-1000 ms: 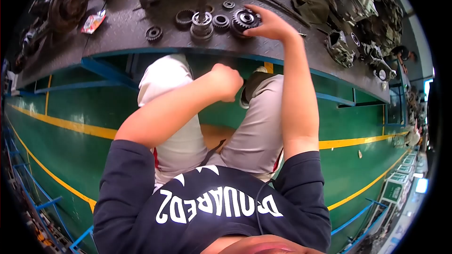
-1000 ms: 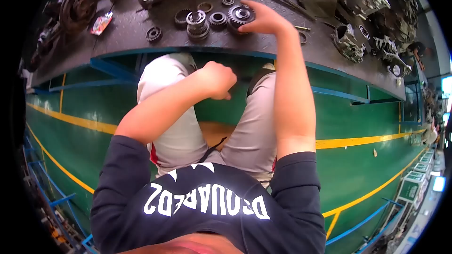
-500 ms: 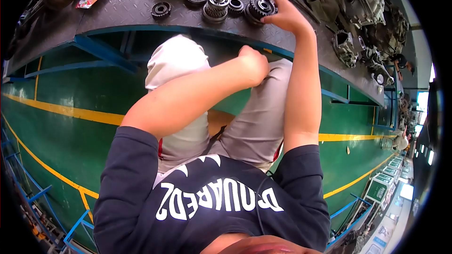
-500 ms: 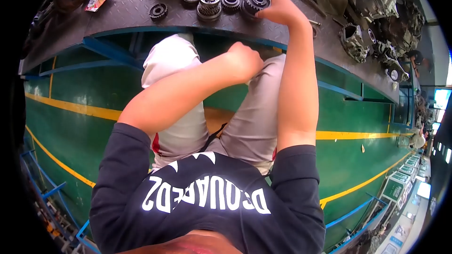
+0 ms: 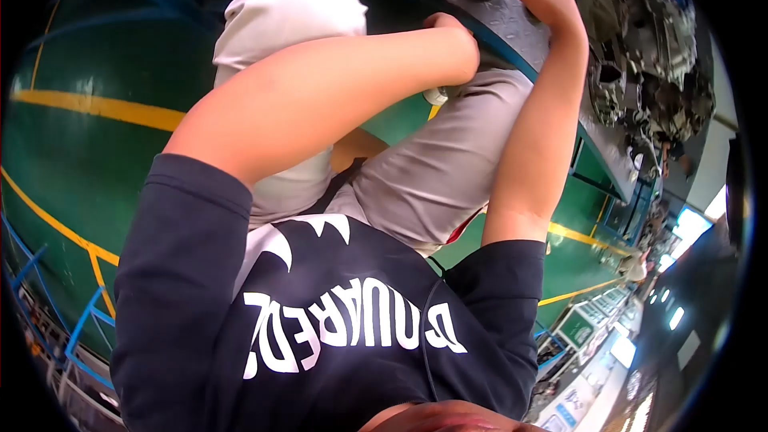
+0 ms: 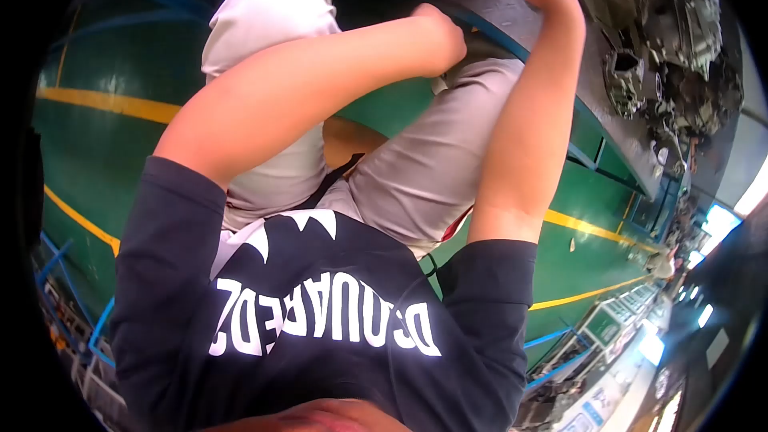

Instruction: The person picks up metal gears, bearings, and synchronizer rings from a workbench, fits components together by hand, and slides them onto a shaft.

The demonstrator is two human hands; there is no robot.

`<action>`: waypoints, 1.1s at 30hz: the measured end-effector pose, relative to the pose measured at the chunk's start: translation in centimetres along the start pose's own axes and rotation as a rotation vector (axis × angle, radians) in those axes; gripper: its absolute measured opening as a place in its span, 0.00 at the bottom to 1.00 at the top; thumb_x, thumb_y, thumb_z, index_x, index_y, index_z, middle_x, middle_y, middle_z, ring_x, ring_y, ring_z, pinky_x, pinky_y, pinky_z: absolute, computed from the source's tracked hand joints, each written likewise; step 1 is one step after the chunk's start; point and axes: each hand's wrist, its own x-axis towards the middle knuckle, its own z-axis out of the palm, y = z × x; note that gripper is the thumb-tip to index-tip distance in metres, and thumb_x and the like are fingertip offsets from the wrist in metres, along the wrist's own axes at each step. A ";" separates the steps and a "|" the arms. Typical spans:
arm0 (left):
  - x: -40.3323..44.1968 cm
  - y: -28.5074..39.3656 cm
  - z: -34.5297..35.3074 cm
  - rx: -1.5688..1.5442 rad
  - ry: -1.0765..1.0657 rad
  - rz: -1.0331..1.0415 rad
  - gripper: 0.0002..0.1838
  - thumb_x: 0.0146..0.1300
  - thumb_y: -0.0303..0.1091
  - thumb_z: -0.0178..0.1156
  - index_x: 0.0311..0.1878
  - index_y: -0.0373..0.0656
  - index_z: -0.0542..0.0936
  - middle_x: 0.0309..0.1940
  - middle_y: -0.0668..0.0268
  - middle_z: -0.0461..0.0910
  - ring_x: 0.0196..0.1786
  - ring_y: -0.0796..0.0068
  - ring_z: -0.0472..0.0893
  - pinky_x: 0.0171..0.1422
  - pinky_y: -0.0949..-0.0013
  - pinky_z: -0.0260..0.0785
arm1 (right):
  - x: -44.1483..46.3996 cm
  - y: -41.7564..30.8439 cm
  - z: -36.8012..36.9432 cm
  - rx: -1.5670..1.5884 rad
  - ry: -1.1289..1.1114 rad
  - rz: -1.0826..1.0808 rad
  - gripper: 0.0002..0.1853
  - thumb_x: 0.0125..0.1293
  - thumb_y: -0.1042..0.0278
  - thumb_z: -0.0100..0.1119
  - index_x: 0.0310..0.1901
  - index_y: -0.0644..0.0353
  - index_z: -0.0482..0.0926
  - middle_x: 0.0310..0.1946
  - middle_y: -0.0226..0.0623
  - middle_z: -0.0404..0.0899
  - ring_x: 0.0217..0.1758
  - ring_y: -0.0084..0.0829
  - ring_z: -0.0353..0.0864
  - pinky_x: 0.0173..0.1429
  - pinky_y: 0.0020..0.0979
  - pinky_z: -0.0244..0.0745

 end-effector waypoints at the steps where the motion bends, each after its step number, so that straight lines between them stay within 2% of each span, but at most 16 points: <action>1: 0.6 0.2 0.4 -0.006 -0.053 -0.009 0.18 0.69 0.35 0.68 0.61 0.50 0.88 0.62 0.67 0.87 0.62 0.65 0.86 0.56 0.57 0.81 | 0.2 -0.1 -0.1 0.010 0.006 0.014 0.38 0.46 0.76 0.81 0.62 0.69 0.78 0.52 0.42 0.85 0.56 0.32 0.83 0.59 0.36 0.81; 2: 1.3 0.4 0.8 -0.023 -0.109 0.015 0.22 0.70 0.39 0.68 0.66 0.50 0.84 0.64 0.64 0.85 0.65 0.59 0.84 0.64 0.51 0.77 | 0.7 1.0 0.0 -0.014 0.014 -0.331 0.37 0.46 0.76 0.82 0.60 0.68 0.78 0.51 0.39 0.84 0.55 0.31 0.84 0.58 0.34 0.81; 3: 2.3 0.5 1.5 -0.035 -0.161 0.041 0.26 0.71 0.42 0.67 0.71 0.51 0.80 0.67 0.60 0.82 0.67 0.54 0.82 0.71 0.46 0.72 | 0.6 0.4 0.3 -0.021 0.018 -0.284 0.37 0.45 0.76 0.83 0.60 0.67 0.78 0.50 0.38 0.84 0.55 0.31 0.84 0.59 0.35 0.81; 4: 2.8 0.9 2.0 -0.025 -0.173 0.012 0.25 0.73 0.42 0.65 0.71 0.50 0.80 0.66 0.59 0.82 0.67 0.51 0.82 0.72 0.45 0.71 | 0.1 -0.6 0.7 -0.030 0.025 -0.240 0.37 0.45 0.76 0.84 0.60 0.67 0.77 0.49 0.37 0.84 0.55 0.30 0.83 0.59 0.35 0.82; 5: 3.2 1.3 2.5 -0.026 -0.135 -0.016 0.23 0.70 0.40 0.69 0.67 0.50 0.85 0.68 0.67 0.83 0.70 0.57 0.80 0.65 0.48 0.77 | -0.2 -1.4 1.1 -0.038 0.030 -0.193 0.38 0.44 0.76 0.85 0.60 0.66 0.77 0.49 0.37 0.84 0.55 0.30 0.83 0.59 0.35 0.82; 6: 3.4 1.5 2.5 -0.006 -0.182 -0.004 0.24 0.69 0.40 0.70 0.67 0.50 0.85 0.68 0.66 0.83 0.70 0.57 0.80 0.65 0.49 0.76 | -0.2 -1.8 1.4 0.033 -0.015 -0.062 0.43 0.42 0.72 0.88 0.63 0.67 0.76 0.53 0.40 0.84 0.60 0.35 0.82 0.67 0.38 0.78; 9: 3.7 1.7 2.5 0.009 -0.207 0.036 0.25 0.69 0.40 0.71 0.68 0.49 0.84 0.68 0.65 0.82 0.70 0.57 0.80 0.68 0.51 0.74 | 0.4 -0.1 2.1 -0.393 0.063 -0.315 0.48 0.40 0.71 0.89 0.66 0.68 0.74 0.59 0.46 0.81 0.66 0.41 0.78 0.75 0.40 0.71; 10: 3.8 1.6 2.4 0.009 -0.196 0.048 0.25 0.69 0.39 0.71 0.68 0.48 0.83 0.68 0.65 0.82 0.70 0.57 0.80 0.69 0.51 0.73 | 0.6 0.1 2.2 -0.353 0.061 -0.306 0.51 0.39 0.69 0.89 0.68 0.69 0.73 0.64 0.49 0.79 0.71 0.44 0.74 0.79 0.40 0.65; 13: 4.5 1.4 2.7 -0.007 -0.168 0.050 0.25 0.70 0.39 0.70 0.69 0.49 0.82 0.68 0.66 0.82 0.71 0.57 0.79 0.71 0.50 0.71 | 1.1 0.0 1.9 -0.552 0.054 -0.317 0.52 0.39 0.66 0.87 0.70 0.67 0.73 0.64 0.50 0.79 0.71 0.42 0.75 0.78 0.39 0.67; 16: 6.1 2.0 3.6 -0.019 -0.205 0.021 0.25 0.71 0.39 0.70 0.70 0.50 0.82 0.69 0.67 0.82 0.71 0.58 0.79 0.70 0.47 0.71 | 1.3 0.2 1.3 -0.488 0.030 -0.358 0.52 0.38 0.65 0.86 0.71 0.65 0.73 0.63 0.50 0.81 0.69 0.41 0.78 0.75 0.38 0.70; 19: 5.4 2.0 3.7 -0.008 -0.181 0.045 0.25 0.71 0.39 0.70 0.70 0.50 0.83 0.69 0.67 0.82 0.71 0.58 0.79 0.70 0.45 0.71 | 1.2 0.3 0.5 -0.443 0.034 -0.276 0.53 0.38 0.66 0.86 0.72 0.64 0.73 0.61 0.48 0.82 0.66 0.39 0.79 0.74 0.37 0.72; 22: 3.7 1.6 2.5 -0.080 -0.165 0.075 0.24 0.70 0.39 0.70 0.68 0.49 0.84 0.67 0.66 0.83 0.69 0.60 0.81 0.67 0.51 0.75 | 1.1 2.1 -0.3 -0.433 0.153 -0.279 0.44 0.42 0.66 0.86 0.65 0.64 0.79 0.55 0.44 0.86 0.60 0.35 0.82 0.69 0.37 0.75; 25: 2.1 1.1 1.3 -0.070 -0.128 0.107 0.23 0.69 0.37 0.71 0.66 0.49 0.85 0.65 0.66 0.85 0.66 0.64 0.84 0.63 0.57 0.78 | 0.3 2.3 -0.6 -0.312 0.036 -0.205 0.30 0.49 0.67 0.84 0.56 0.63 0.85 0.48 0.41 0.88 0.54 0.32 0.84 0.62 0.37 0.80; 26: 1.8 0.9 1.1 -0.071 -0.113 0.129 0.22 0.68 0.37 0.71 0.65 0.49 0.86 0.64 0.66 0.86 0.65 0.65 0.84 0.62 0.57 0.78 | -0.1 1.4 -0.3 -0.161 0.044 -0.091 0.19 0.56 0.69 0.81 0.49 0.62 0.87 0.43 0.36 0.88 0.48 0.28 0.84 0.56 0.37 0.82; 27: 1.4 0.8 1.0 -0.073 -0.100 0.152 0.22 0.68 0.36 0.71 0.64 0.49 0.86 0.63 0.67 0.86 0.65 0.65 0.85 0.62 0.57 0.79 | -0.2 1.4 -0.3 -0.256 0.068 -0.112 0.18 0.62 0.66 0.76 0.52 0.61 0.86 0.45 0.39 0.89 0.48 0.32 0.86 0.54 0.39 0.82; 33: 1.9 0.9 1.8 -0.021 -0.093 0.201 0.18 0.65 0.31 0.68 0.58 0.46 0.88 0.59 0.60 0.88 0.60 0.60 0.88 0.56 0.55 0.82 | 1.3 -1.4 3.8 -0.799 0.187 -0.261 0.21 0.65 0.61 0.70 0.58 0.58 0.84 0.52 0.43 0.87 0.59 0.41 0.83 0.64 0.48 0.78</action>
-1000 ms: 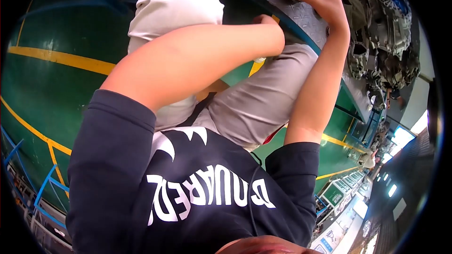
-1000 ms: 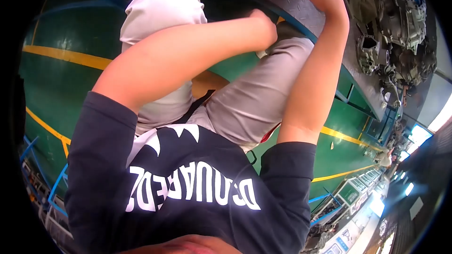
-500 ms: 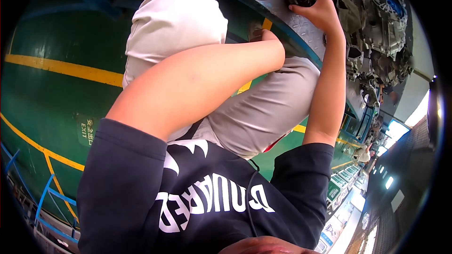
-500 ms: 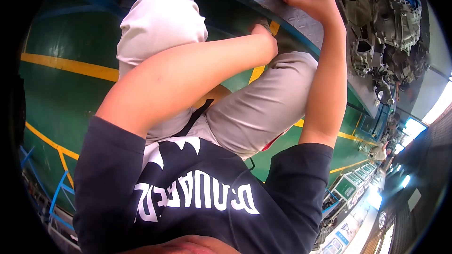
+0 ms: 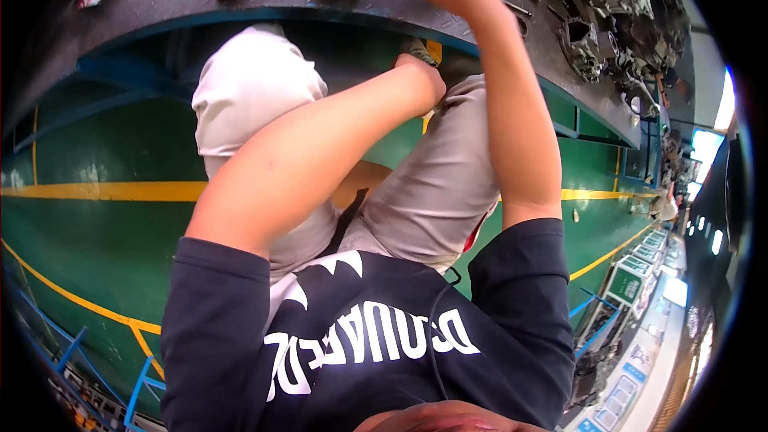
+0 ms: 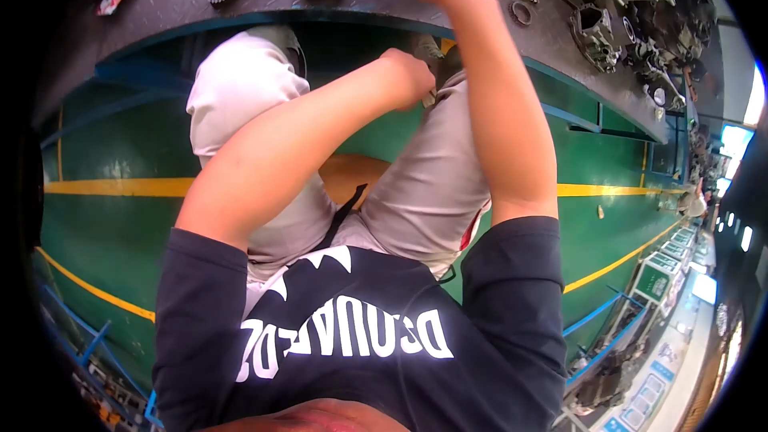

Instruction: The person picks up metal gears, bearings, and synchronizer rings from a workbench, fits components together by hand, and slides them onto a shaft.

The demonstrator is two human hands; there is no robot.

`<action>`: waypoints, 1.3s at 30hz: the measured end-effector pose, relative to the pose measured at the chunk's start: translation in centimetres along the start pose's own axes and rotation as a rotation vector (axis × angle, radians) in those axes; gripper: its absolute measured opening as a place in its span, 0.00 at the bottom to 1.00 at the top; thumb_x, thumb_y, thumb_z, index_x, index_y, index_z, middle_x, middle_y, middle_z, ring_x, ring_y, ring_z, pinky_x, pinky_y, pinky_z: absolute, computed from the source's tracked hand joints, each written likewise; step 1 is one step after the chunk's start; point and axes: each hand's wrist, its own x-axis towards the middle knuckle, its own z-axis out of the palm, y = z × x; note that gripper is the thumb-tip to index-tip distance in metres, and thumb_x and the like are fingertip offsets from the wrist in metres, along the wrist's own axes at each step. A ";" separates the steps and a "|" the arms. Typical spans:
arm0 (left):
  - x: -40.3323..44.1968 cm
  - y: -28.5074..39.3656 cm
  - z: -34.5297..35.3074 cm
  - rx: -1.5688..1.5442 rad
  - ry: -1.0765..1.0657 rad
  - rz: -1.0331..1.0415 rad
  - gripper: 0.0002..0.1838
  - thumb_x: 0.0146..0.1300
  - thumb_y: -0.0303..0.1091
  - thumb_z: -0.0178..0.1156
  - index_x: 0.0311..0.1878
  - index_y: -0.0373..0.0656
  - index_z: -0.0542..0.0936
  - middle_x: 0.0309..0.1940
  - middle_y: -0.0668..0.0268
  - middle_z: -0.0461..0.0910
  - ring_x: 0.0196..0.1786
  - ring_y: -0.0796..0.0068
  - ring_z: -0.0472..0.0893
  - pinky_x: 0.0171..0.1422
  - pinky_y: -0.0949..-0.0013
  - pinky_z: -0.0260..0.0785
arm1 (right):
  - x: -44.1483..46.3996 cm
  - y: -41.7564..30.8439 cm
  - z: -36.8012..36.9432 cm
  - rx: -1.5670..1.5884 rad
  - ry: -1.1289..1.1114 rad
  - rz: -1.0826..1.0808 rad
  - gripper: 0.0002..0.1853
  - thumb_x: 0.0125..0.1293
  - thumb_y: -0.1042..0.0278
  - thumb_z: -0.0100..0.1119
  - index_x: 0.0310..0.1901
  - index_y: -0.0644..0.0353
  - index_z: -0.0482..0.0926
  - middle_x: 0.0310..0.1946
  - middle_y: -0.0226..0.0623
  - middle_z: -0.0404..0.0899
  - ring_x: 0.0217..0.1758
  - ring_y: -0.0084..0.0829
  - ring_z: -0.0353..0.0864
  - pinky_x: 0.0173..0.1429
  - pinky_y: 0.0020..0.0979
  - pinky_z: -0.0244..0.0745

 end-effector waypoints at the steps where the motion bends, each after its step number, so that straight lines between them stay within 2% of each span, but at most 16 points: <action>1: -0.1 0.0 -0.1 0.000 -0.011 0.005 0.18 0.64 0.31 0.68 0.58 0.46 0.88 0.59 0.60 0.88 0.60 0.60 0.88 0.56 0.56 0.82 | 0.1 -0.1 1.3 -0.084 0.177 -0.112 0.24 0.66 0.59 0.68 0.61 0.57 0.83 0.56 0.45 0.85 0.65 0.45 0.78 0.69 0.53 0.72; 2: -0.2 0.1 -0.1 -0.003 -0.025 0.010 0.19 0.63 0.31 0.68 0.58 0.46 0.88 0.59 0.60 0.88 0.60 0.60 0.88 0.57 0.56 0.82 | -0.1 -0.3 2.8 -0.172 0.350 -0.221 0.26 0.66 0.57 0.66 0.65 0.55 0.81 0.60 0.47 0.83 0.72 0.50 0.74 0.74 0.57 0.66; 3: 0.1 0.1 0.1 -0.001 -0.045 0.013 0.19 0.62 0.30 0.67 0.58 0.45 0.88 0.58 0.59 0.88 0.60 0.60 0.88 0.57 0.57 0.82 | 0.0 -0.8 3.3 -0.066 0.242 -0.158 0.28 0.66 0.58 0.65 0.68 0.53 0.79 0.62 0.46 0.80 0.78 0.51 0.66 0.79 0.60 0.56; 6: 0.7 0.3 1.2 -0.016 -0.021 0.008 0.18 0.63 0.29 0.66 0.57 0.45 0.88 0.56 0.59 0.88 0.60 0.60 0.87 0.56 0.57 0.82 | 1.8 -0.9 2.6 -0.054 0.044 -0.127 0.19 0.68 0.59 0.59 0.57 0.52 0.87 0.57 0.45 0.85 0.71 0.48 0.73 0.74 0.56 0.63; 10: 1.3 0.9 2.1 0.013 -0.050 -0.085 0.18 0.65 0.33 0.63 0.58 0.50 0.88 0.55 0.62 0.89 0.60 0.61 0.87 0.59 0.58 0.78 | 6.0 -0.9 3.2 0.210 0.238 -0.056 0.15 0.65 0.60 0.60 0.47 0.56 0.90 0.45 0.46 0.88 0.64 0.50 0.78 0.67 0.54 0.71; 12: 2.3 0.4 3.2 0.127 -0.068 -0.119 0.18 0.69 0.40 0.61 0.59 0.54 0.88 0.58 0.64 0.89 0.60 0.63 0.87 0.62 0.58 0.70 | 9.4 -0.1 4.9 0.164 0.082 -0.010 0.26 0.60 0.56 0.75 0.61 0.46 0.87 0.63 0.39 0.85 0.66 0.45 0.82 0.70 0.41 0.76; 15: 3.4 -0.6 5.2 0.138 -0.022 -0.092 0.19 0.72 0.39 0.61 0.63 0.61 0.87 0.66 0.79 0.84 0.66 0.69 0.83 0.58 0.56 0.72 | 9.8 0.4 7.5 0.156 0.026 0.029 0.20 0.62 0.49 0.72 0.55 0.37 0.90 0.54 0.39 0.88 0.60 0.45 0.87 0.64 0.47 0.79; 21: 5.4 -2.9 9.1 0.055 0.050 -0.023 0.25 0.75 0.41 0.55 0.75 0.60 0.76 0.74 0.78 0.77 0.74 0.68 0.76 0.70 0.59 0.69 | 9.2 0.1 7.8 0.189 0.131 -0.006 0.16 0.54 0.49 0.75 0.39 0.49 0.92 0.46 0.43 0.89 0.54 0.46 0.88 0.58 0.44 0.83; 25: 1.9 -0.3 3.2 0.052 -0.086 -0.066 0.21 0.71 0.39 0.61 0.66 0.55 0.84 0.66 0.69 0.83 0.68 0.64 0.82 0.68 0.56 0.72 | 7.3 1.2 3.7 0.272 0.294 0.052 0.16 0.51 0.50 0.74 0.36 0.51 0.91 0.43 0.41 0.90 0.49 0.45 0.88 0.55 0.43 0.84; 26: 1.7 0.1 2.9 0.041 -0.108 -0.096 0.20 0.69 0.38 0.63 0.63 0.54 0.86 0.64 0.66 0.85 0.66 0.63 0.84 0.66 0.55 0.74 | 6.8 1.9 2.4 0.280 0.296 0.095 0.18 0.52 0.49 0.76 0.39 0.52 0.92 0.43 0.43 0.90 0.47 0.44 0.89 0.52 0.41 0.84; 28: 0.8 0.8 1.4 0.087 -0.155 -0.041 0.21 0.68 0.41 0.66 0.63 0.51 0.84 0.58 0.61 0.87 0.60 0.59 0.87 0.61 0.55 0.79 | 3.6 3.3 -2.2 0.404 0.282 0.115 0.12 0.64 0.63 0.62 0.44 0.58 0.89 0.41 0.47 0.88 0.61 0.51 0.80 0.62 0.52 0.76; 30: 0.4 1.0 1.3 0.095 -0.129 0.009 0.22 0.67 0.43 0.68 0.62 0.49 0.83 0.54 0.58 0.88 0.56 0.57 0.88 0.57 0.54 0.82 | 0.4 4.2 -5.2 0.456 0.197 0.175 0.11 0.63 0.65 0.65 0.42 0.61 0.88 0.44 0.50 0.86 0.60 0.53 0.80 0.60 0.50 0.79; 32: -0.1 0.8 1.9 0.073 -0.039 0.051 0.21 0.67 0.44 0.70 0.59 0.48 0.83 0.51 0.59 0.89 0.55 0.56 0.89 0.54 0.54 0.82 | -0.8 10.1 -0.6 0.321 0.386 0.023 0.19 0.55 0.49 0.78 0.40 0.55 0.92 0.42 0.44 0.89 0.45 0.40 0.89 0.50 0.38 0.84; 34: -0.3 1.0 1.8 0.090 -0.037 0.043 0.18 0.67 0.43 0.69 0.57 0.47 0.85 0.51 0.61 0.89 0.56 0.57 0.89 0.55 0.55 0.82 | -3.1 10.2 -1.2 0.255 0.164 0.196 0.21 0.57 0.49 0.78 0.46 0.56 0.91 0.43 0.43 0.88 0.46 0.37 0.89 0.52 0.37 0.83; 36: -0.6 1.2 1.9 0.084 -0.027 0.030 0.16 0.64 0.34 0.67 0.55 0.47 0.89 0.52 0.63 0.90 0.56 0.61 0.89 0.54 0.57 0.81 | -3.2 10.4 -0.4 0.374 0.188 0.197 0.24 0.59 0.49 0.78 0.52 0.54 0.90 0.49 0.40 0.88 0.50 0.38 0.87 0.58 0.38 0.82; 39: -0.5 1.2 1.7 0.080 -0.024 0.028 0.16 0.64 0.34 0.67 0.55 0.46 0.89 0.53 0.62 0.90 0.57 0.61 0.89 0.55 0.57 0.81 | -3.0 10.7 0.2 0.383 0.282 0.146 0.26 0.60 0.47 0.77 0.56 0.52 0.89 0.54 0.40 0.87 0.54 0.39 0.86 0.60 0.38 0.81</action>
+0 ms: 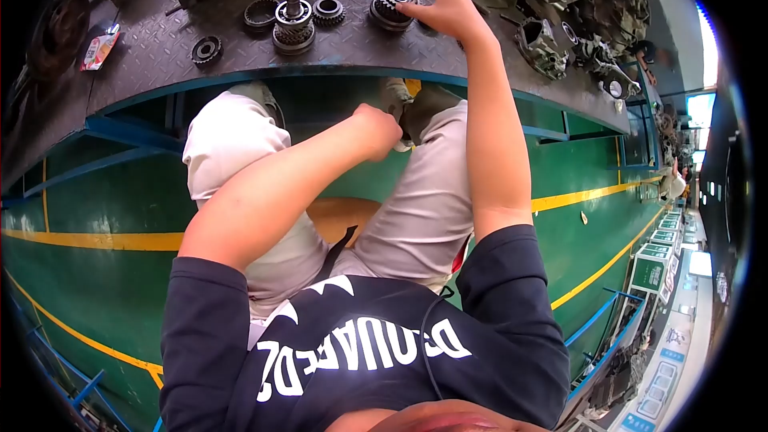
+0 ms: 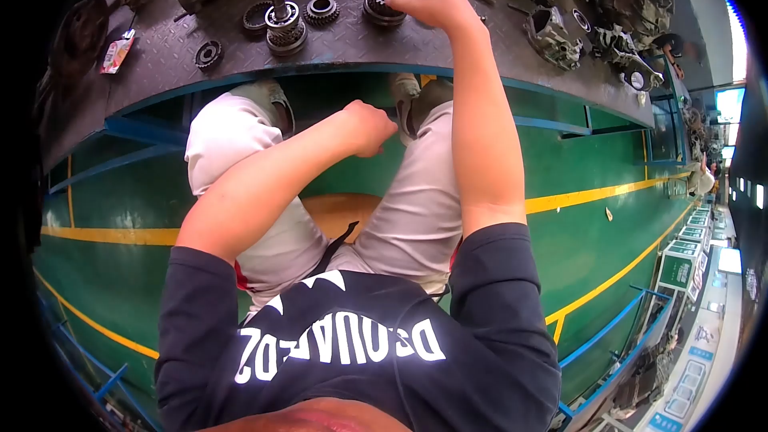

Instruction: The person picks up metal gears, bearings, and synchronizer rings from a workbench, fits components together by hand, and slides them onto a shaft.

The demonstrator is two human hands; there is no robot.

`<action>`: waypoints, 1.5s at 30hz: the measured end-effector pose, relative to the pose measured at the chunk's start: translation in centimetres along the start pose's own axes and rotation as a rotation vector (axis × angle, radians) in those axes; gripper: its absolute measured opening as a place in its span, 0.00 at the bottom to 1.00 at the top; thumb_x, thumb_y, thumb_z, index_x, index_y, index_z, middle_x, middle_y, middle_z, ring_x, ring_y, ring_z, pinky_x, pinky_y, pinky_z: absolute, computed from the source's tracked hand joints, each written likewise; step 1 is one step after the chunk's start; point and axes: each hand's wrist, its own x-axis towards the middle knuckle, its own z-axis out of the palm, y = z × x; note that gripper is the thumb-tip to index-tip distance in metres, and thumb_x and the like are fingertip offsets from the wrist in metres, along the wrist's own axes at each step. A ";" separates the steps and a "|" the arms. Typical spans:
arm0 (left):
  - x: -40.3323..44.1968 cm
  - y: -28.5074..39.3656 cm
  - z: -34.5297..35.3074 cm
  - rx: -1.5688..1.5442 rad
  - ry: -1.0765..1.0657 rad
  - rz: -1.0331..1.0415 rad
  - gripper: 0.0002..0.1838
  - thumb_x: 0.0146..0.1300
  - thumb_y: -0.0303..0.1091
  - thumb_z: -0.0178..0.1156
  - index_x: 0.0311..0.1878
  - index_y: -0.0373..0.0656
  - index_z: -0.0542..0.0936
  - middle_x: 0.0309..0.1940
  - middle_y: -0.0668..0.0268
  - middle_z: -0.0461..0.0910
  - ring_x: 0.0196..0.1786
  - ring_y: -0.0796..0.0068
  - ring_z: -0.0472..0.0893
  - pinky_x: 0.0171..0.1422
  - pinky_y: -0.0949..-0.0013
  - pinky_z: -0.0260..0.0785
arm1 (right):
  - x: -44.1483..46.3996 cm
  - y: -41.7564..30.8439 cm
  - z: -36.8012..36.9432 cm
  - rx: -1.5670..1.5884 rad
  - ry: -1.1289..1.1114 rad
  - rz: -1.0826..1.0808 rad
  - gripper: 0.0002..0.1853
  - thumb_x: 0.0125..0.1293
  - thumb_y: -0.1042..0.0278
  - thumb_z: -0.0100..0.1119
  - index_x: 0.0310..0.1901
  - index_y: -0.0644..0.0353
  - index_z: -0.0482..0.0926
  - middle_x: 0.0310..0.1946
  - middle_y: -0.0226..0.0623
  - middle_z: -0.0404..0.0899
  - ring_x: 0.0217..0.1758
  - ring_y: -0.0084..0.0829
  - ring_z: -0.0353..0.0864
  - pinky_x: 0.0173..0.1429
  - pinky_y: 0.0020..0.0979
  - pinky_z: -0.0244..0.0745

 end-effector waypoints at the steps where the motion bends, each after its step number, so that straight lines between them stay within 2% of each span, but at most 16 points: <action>1: 0.1 0.0 -0.1 0.012 -0.006 0.004 0.17 0.66 0.38 0.67 0.56 0.46 0.87 0.52 0.61 0.89 0.57 0.60 0.89 0.56 0.56 0.81 | 0.1 0.1 0.4 -0.020 0.035 -0.028 0.26 0.60 0.46 0.77 0.56 0.52 0.89 0.56 0.40 0.86 0.55 0.39 0.85 0.60 0.39 0.81; 3: 0.2 0.1 -0.3 0.037 -0.022 0.015 0.20 0.70 0.46 0.68 0.59 0.47 0.83 0.51 0.59 0.89 0.57 0.57 0.88 0.57 0.54 0.82 | 0.2 0.3 0.9 -0.055 0.042 -0.056 0.27 0.61 0.45 0.77 0.57 0.52 0.89 0.58 0.40 0.85 0.56 0.40 0.85 0.61 0.39 0.81; 5: 0.3 0.3 -0.2 0.036 -0.017 0.018 0.20 0.69 0.46 0.68 0.59 0.47 0.83 0.51 0.59 0.89 0.56 0.57 0.88 0.57 0.54 0.82 | 0.4 0.7 1.0 -0.088 -0.015 -0.058 0.27 0.62 0.45 0.76 0.58 0.53 0.89 0.60 0.41 0.84 0.57 0.42 0.85 0.61 0.39 0.81; 10: 0.3 0.2 0.0 0.028 -0.017 0.027 0.20 0.69 0.46 0.68 0.59 0.47 0.83 0.50 0.59 0.89 0.56 0.56 0.88 0.56 0.54 0.82 | 1.6 0.6 0.7 -0.148 -0.050 -0.059 0.27 0.59 0.49 0.79 0.57 0.55 0.90 0.50 0.43 0.90 0.54 0.44 0.87 0.61 0.40 0.81; 13: 0.2 0.0 0.1 0.024 -0.014 0.027 0.20 0.69 0.47 0.69 0.58 0.47 0.83 0.50 0.59 0.89 0.55 0.55 0.88 0.56 0.53 0.82 | 1.9 0.4 0.9 -0.163 -0.092 0.009 0.27 0.61 0.51 0.78 0.59 0.54 0.89 0.52 0.44 0.89 0.54 0.45 0.87 0.63 0.41 0.80; 19: 0.1 -0.3 0.4 0.035 -0.009 0.027 0.19 0.69 0.47 0.69 0.55 0.47 0.83 0.48 0.59 0.89 0.54 0.54 0.89 0.54 0.52 0.82 | 0.7 0.6 2.2 -0.510 0.069 -0.178 0.32 0.62 0.52 0.78 0.66 0.53 0.84 0.57 0.47 0.86 0.57 0.49 0.86 0.66 0.41 0.80; 22: 0.1 -0.3 0.2 0.038 0.004 0.037 0.18 0.69 0.47 0.69 0.55 0.46 0.83 0.47 0.59 0.89 0.53 0.54 0.89 0.53 0.52 0.83 | 0.2 -2.0 1.6 -0.431 0.010 -0.129 0.11 0.63 0.66 0.64 0.40 0.64 0.87 0.48 0.54 0.83 0.59 0.54 0.80 0.58 0.50 0.80; 26: -0.1 0.0 -0.1 0.043 0.006 0.043 0.18 0.69 0.46 0.69 0.55 0.46 0.83 0.48 0.58 0.89 0.53 0.54 0.89 0.53 0.52 0.83 | 0.1 -4.3 0.4 -0.512 -0.072 -0.058 0.11 0.63 0.67 0.62 0.39 0.66 0.86 0.50 0.56 0.81 0.58 0.56 0.79 0.59 0.51 0.81; 29: 0.0 0.0 -0.1 0.039 0.002 0.037 0.18 0.69 0.46 0.69 0.55 0.46 0.83 0.48 0.58 0.89 0.53 0.55 0.89 0.54 0.52 0.82 | 0.3 -3.5 1.9 -0.465 -0.003 -0.032 0.11 0.61 0.68 0.62 0.38 0.67 0.86 0.48 0.57 0.82 0.57 0.56 0.79 0.61 0.50 0.78; 32: -0.2 -0.1 -0.1 0.035 -0.003 0.032 0.18 0.69 0.46 0.68 0.56 0.46 0.83 0.49 0.58 0.89 0.54 0.55 0.89 0.54 0.53 0.82 | 0.8 -3.4 2.5 -0.575 -0.098 -0.112 0.11 0.58 0.69 0.62 0.37 0.69 0.86 0.46 0.57 0.83 0.57 0.56 0.78 0.64 0.50 0.73; 35: -0.1 -0.1 0.0 0.037 -0.002 0.030 0.19 0.69 0.46 0.68 0.56 0.46 0.83 0.49 0.58 0.89 0.55 0.55 0.88 0.55 0.54 0.82 | 0.8 -2.6 3.2 -0.570 -0.067 -0.135 0.12 0.57 0.70 0.62 0.37 0.70 0.86 0.44 0.57 0.84 0.57 0.56 0.76 0.66 0.50 0.69; 45: 0.0 0.1 -0.3 0.013 0.001 0.044 0.19 0.69 0.46 0.69 0.58 0.47 0.83 0.49 0.58 0.89 0.55 0.54 0.88 0.57 0.52 0.81 | 0.4 -3.3 3.1 -0.605 -0.056 -0.147 0.11 0.58 0.69 0.62 0.36 0.67 0.87 0.43 0.52 0.86 0.59 0.54 0.76 0.66 0.51 0.69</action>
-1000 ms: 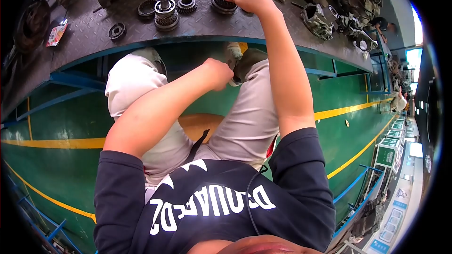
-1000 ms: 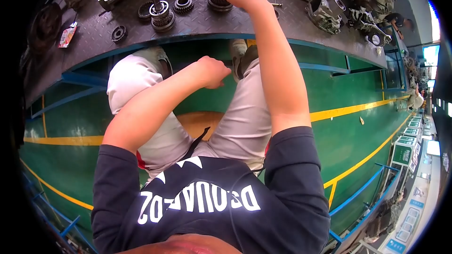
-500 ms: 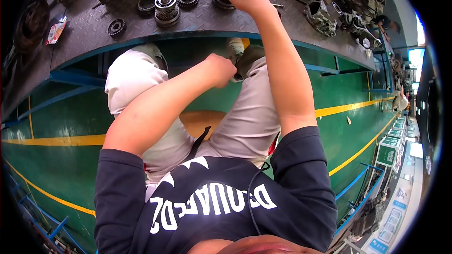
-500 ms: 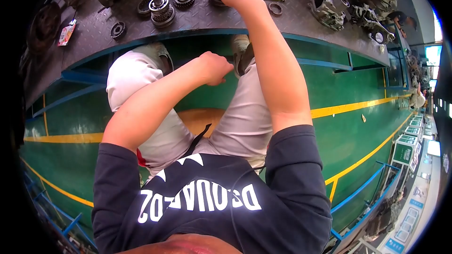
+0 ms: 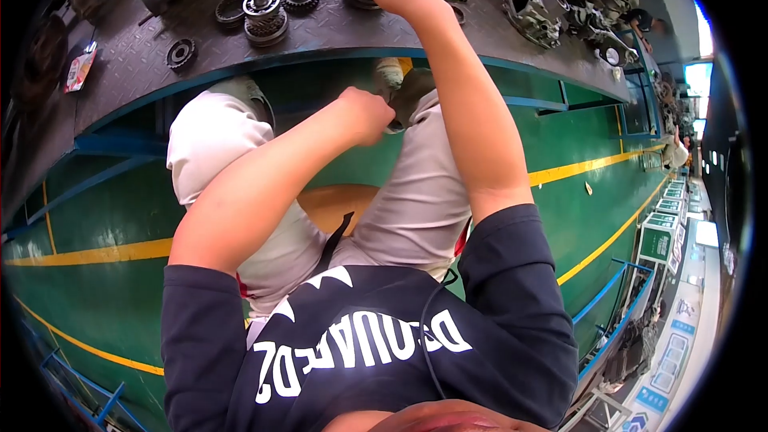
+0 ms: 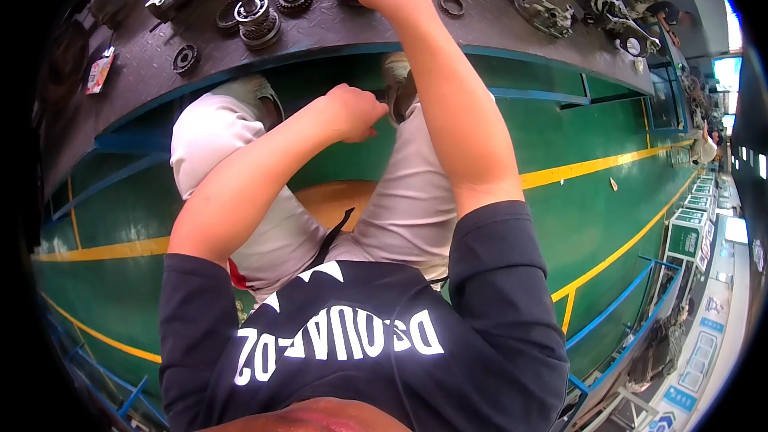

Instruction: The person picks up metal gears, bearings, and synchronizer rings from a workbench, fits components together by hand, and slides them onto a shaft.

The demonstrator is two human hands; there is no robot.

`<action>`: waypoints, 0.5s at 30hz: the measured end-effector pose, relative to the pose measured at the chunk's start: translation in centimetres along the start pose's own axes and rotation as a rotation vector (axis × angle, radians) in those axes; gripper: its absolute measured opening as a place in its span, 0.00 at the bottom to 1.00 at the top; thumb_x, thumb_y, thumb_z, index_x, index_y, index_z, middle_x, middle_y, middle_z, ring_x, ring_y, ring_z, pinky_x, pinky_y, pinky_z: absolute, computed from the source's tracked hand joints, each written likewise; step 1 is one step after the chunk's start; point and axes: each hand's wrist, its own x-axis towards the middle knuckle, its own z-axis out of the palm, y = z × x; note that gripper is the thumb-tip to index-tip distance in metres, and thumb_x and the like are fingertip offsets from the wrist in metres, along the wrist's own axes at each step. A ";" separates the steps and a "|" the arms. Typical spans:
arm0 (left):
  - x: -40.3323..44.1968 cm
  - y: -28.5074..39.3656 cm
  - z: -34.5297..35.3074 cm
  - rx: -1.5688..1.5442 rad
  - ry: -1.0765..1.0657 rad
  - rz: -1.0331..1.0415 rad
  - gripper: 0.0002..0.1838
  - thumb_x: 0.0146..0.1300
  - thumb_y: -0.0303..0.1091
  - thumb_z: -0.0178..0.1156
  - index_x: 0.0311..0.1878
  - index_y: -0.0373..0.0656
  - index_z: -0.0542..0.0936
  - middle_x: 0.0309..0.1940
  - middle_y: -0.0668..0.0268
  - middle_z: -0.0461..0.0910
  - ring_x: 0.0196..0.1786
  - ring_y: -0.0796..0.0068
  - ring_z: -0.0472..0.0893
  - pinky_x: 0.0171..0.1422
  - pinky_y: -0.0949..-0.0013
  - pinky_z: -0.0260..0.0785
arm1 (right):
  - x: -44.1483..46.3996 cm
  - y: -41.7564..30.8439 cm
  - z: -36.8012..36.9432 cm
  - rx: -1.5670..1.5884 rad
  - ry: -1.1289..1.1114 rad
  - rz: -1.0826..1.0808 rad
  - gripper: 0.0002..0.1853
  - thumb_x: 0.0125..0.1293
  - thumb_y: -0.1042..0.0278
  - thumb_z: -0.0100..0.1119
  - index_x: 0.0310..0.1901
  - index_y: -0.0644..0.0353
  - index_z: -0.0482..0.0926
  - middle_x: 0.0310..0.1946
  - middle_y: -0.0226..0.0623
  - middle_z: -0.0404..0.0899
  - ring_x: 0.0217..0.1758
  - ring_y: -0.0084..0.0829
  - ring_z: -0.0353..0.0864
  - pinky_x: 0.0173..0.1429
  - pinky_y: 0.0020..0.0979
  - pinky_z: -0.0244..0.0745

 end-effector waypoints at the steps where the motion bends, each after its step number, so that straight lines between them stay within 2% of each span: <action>1: 0.1 0.0 0.0 0.003 0.004 0.006 0.19 0.69 0.46 0.69 0.58 0.47 0.83 0.49 0.58 0.89 0.55 0.54 0.88 0.57 0.52 0.81 | 0.0 0.0 -0.4 0.008 -0.036 0.000 0.10 0.58 0.68 0.62 0.35 0.66 0.88 0.41 0.52 0.87 0.59 0.53 0.77 0.65 0.51 0.70; 4: -0.1 -0.1 0.2 0.005 0.009 0.009 0.19 0.69 0.46 0.69 0.58 0.48 0.83 0.49 0.58 0.89 0.55 0.55 0.88 0.56 0.52 0.81 | 0.5 0.0 -2.0 0.000 -0.168 0.020 0.10 0.58 0.68 0.63 0.34 0.65 0.89 0.40 0.53 0.87 0.59 0.53 0.77 0.66 0.53 0.70; 10: -0.1 -0.3 0.4 0.015 0.002 0.003 0.20 0.68 0.45 0.69 0.59 0.49 0.83 0.50 0.59 0.89 0.55 0.56 0.88 0.56 0.53 0.82 | 0.5 0.9 0.7 0.117 -0.032 0.089 0.11 0.58 0.69 0.63 0.37 0.68 0.86 0.44 0.58 0.85 0.60 0.60 0.75 0.70 0.56 0.68; 11: 0.0 -0.3 0.5 0.021 0.001 0.002 0.19 0.68 0.45 0.69 0.59 0.49 0.83 0.50 0.59 0.89 0.55 0.56 0.88 0.56 0.53 0.82 | 0.1 1.1 1.1 0.133 0.059 0.059 0.11 0.59 0.69 0.63 0.38 0.69 0.85 0.44 0.61 0.83 0.61 0.62 0.74 0.69 0.57 0.68; 15: 0.3 -0.1 0.5 0.032 -0.007 0.006 0.20 0.68 0.46 0.69 0.59 0.50 0.83 0.50 0.59 0.89 0.55 0.56 0.88 0.56 0.54 0.82 | 0.3 1.0 0.9 0.095 0.030 0.002 0.11 0.59 0.69 0.63 0.38 0.69 0.85 0.42 0.60 0.83 0.61 0.61 0.74 0.67 0.56 0.68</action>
